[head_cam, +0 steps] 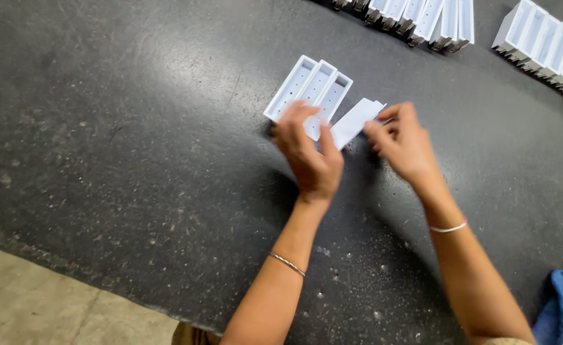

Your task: The person wipes white plastic trays one at a time with a blue cloth at a work table, then places each cleaned tray into rows on the table. Near the end they adjust and align the finished rows of trays.

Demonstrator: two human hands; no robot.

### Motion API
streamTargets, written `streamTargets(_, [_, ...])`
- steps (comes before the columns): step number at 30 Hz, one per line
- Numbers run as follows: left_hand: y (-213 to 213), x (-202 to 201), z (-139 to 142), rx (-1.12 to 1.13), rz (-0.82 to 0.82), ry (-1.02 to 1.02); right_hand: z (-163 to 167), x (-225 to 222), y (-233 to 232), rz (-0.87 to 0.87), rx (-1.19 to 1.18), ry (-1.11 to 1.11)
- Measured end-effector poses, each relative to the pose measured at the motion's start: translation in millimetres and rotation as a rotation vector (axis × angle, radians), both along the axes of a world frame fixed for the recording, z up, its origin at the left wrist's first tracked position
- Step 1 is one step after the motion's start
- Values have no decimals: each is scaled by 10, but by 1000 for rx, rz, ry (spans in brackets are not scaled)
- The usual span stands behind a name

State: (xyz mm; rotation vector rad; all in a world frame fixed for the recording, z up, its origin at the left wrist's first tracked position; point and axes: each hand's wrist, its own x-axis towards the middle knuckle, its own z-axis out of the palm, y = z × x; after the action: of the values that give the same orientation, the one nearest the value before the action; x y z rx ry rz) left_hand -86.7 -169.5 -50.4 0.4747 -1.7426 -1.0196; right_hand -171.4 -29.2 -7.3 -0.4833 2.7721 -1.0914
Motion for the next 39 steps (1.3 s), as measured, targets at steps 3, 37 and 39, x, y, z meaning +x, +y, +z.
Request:
streamTargets(3, [-312, -4, -26, 73, 148, -28, -112, 194, -264, -58, -197, -144])
streamTargets(37, [-491, -27, -100, 249, -7, -199, -11, 652, -911, 250, 110, 550])
streamTargets(39, [-493, -27, -101, 254, -3, -196, -82, 659, -979, 248, 146, 572])
